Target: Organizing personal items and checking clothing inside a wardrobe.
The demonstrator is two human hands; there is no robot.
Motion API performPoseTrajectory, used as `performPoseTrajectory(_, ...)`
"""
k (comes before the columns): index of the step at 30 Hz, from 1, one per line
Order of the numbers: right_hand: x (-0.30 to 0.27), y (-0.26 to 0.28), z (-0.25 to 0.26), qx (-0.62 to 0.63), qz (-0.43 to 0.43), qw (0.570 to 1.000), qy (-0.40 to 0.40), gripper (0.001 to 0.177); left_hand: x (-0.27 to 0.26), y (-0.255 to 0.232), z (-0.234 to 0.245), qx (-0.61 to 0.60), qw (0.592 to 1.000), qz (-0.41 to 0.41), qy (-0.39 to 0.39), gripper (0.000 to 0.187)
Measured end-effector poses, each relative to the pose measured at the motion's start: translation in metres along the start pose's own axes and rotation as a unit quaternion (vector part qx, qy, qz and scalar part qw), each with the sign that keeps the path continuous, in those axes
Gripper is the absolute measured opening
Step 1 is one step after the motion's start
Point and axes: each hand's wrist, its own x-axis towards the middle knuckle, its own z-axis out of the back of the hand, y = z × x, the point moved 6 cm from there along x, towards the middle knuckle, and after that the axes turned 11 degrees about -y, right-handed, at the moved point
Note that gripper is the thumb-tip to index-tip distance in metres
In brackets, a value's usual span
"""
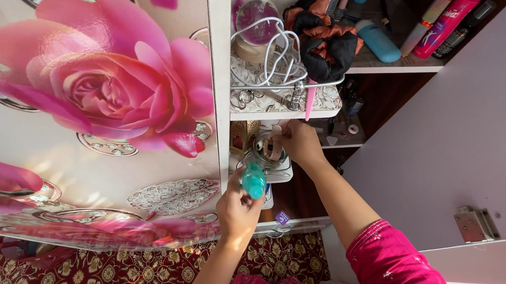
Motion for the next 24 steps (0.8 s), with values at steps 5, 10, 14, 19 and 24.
performPoseTrajectory(5,-0.001,-0.012,-0.007,-0.020,0.004,1.000,-0.016,0.027,-0.004,0.000,0.004,-0.023,0.999,0.046,0.009,0.056)
performPoseTrajectory(10,0.010,-0.011,0.008,-0.027,0.001,1.000,-0.010,0.028,0.001,-0.001,0.008,-0.041,0.998,0.056,0.004,0.046)
performPoseTrajectory(14,0.029,0.005,0.036,0.011,0.100,0.993,-0.060,0.026,0.004,-0.002,0.016,-0.064,0.996,0.058,-0.005,0.048)
performPoseTrajectory(19,0.026,0.042,0.061,-0.045,0.380,0.902,-0.198,0.033,0.005,0.005,0.018,-0.034,0.993,0.109,0.007,0.044)
performPoseTrajectory(24,0.028,0.033,0.035,-0.081,0.367,0.905,-0.199,0.034,0.013,-0.007,0.016,0.041,0.996,0.004,0.079,0.040)
